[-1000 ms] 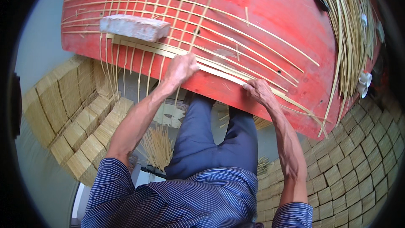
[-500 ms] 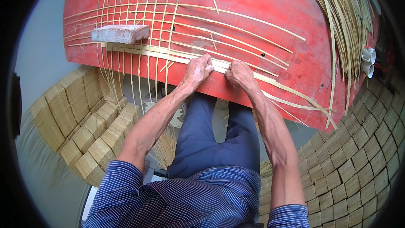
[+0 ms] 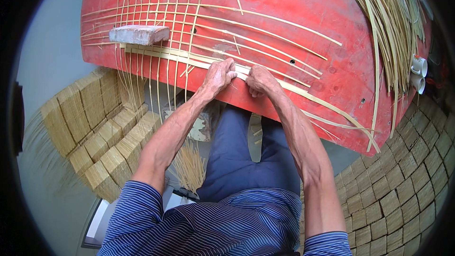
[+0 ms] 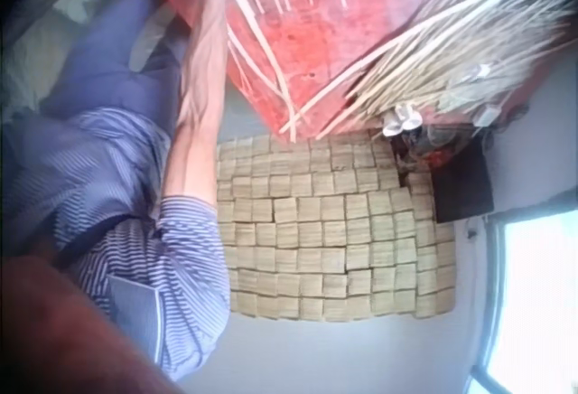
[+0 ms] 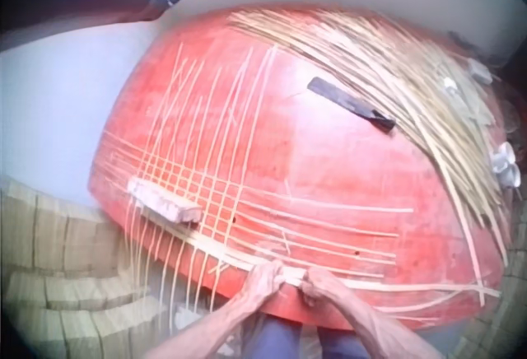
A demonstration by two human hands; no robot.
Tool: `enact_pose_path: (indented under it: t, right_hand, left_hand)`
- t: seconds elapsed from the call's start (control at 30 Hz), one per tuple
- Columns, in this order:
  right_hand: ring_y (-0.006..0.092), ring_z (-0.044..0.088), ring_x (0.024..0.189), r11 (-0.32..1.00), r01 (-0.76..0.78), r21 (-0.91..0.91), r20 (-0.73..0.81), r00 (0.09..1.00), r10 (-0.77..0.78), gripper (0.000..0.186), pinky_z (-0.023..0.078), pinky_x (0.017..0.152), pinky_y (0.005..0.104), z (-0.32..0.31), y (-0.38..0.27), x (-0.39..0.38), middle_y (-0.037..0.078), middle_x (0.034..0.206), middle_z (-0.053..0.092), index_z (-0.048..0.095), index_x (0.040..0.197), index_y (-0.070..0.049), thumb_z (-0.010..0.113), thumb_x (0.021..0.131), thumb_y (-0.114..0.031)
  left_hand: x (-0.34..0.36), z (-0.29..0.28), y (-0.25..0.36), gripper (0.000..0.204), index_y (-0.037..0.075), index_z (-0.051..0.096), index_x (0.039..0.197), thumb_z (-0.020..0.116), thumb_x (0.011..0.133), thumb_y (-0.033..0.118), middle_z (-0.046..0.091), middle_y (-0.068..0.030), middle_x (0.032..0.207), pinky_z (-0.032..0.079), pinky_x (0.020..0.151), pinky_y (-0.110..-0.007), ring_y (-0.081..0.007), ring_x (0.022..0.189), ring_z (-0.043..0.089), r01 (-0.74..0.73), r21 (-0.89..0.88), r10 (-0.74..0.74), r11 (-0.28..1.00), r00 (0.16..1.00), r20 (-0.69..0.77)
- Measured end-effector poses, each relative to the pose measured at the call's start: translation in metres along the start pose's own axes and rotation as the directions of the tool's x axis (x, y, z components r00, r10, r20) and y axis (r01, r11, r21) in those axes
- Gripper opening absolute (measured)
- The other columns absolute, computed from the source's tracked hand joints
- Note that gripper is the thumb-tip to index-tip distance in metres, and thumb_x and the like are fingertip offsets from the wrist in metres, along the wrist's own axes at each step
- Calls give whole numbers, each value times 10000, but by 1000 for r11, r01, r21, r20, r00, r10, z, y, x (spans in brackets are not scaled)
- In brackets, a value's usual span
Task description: The person weaves thin bamboo strips into a mat on a red work surface. They repeatedly pick up strips, interlace them with the existing weave, and press the mat down to tighten the structure.
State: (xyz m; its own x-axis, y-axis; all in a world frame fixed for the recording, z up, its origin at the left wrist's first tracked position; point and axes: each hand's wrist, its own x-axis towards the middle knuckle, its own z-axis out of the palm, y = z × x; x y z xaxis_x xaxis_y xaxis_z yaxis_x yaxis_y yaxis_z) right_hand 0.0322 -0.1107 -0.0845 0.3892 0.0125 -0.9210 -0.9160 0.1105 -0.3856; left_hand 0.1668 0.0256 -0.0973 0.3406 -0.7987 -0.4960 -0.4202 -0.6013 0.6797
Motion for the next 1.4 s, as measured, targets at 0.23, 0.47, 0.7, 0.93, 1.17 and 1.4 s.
enact_pose_path:
  t: [0.23,0.47,0.7,0.93,1.17,1.4]
  right_hand:
    - [199,692,576,998,-48,47,56,997,45,194,565,492,329,3,-8,3,133,698,709,675,861,34,504,878,-57]
    - [129,621,527,977,-29,212,88,996,10,186,505,469,285,16,-19,-1,75,678,683,662,867,9,538,942,-108]
    - [158,618,489,968,18,250,5,1000,-19,309,497,420,299,27,-39,-1,107,632,670,672,751,35,610,939,-201]
    - [189,619,462,971,41,236,-9,999,-40,217,521,438,326,19,-15,-7,121,599,659,673,747,47,586,880,-100]
    - [386,660,824,785,290,-547,-253,837,-486,247,524,744,505,-42,124,-88,201,803,659,665,784,-34,585,895,-239]
    - [420,632,755,893,138,-428,-305,908,-286,259,486,706,510,-104,215,-157,239,755,639,680,837,-6,619,910,-247]
  left_hand:
    - [-1,2,-3,221,23,562,866,751,770,82,621,-209,736,484,650,-498,-439,761,631,28,-21,-27,999,1000,11]
    - [-3,6,-7,209,24,558,876,740,784,72,625,-210,742,488,644,-505,-441,767,637,-1,-25,0,1000,1000,-24]
    - [0,4,-7,162,33,562,863,667,807,143,639,-219,739,500,627,-486,-414,725,658,79,-17,-78,997,996,38]
    - [7,13,-1,205,43,564,873,724,792,141,649,-209,754,502,643,-497,-425,746,656,15,44,-17,999,999,41]
    - [4,0,-1,328,27,526,869,798,802,198,599,-161,685,495,651,-456,-354,676,620,40,73,-48,997,992,114]
    - [0,20,19,527,31,499,866,904,712,330,597,-145,697,483,628,-463,-352,667,602,106,261,-101,959,994,-32]
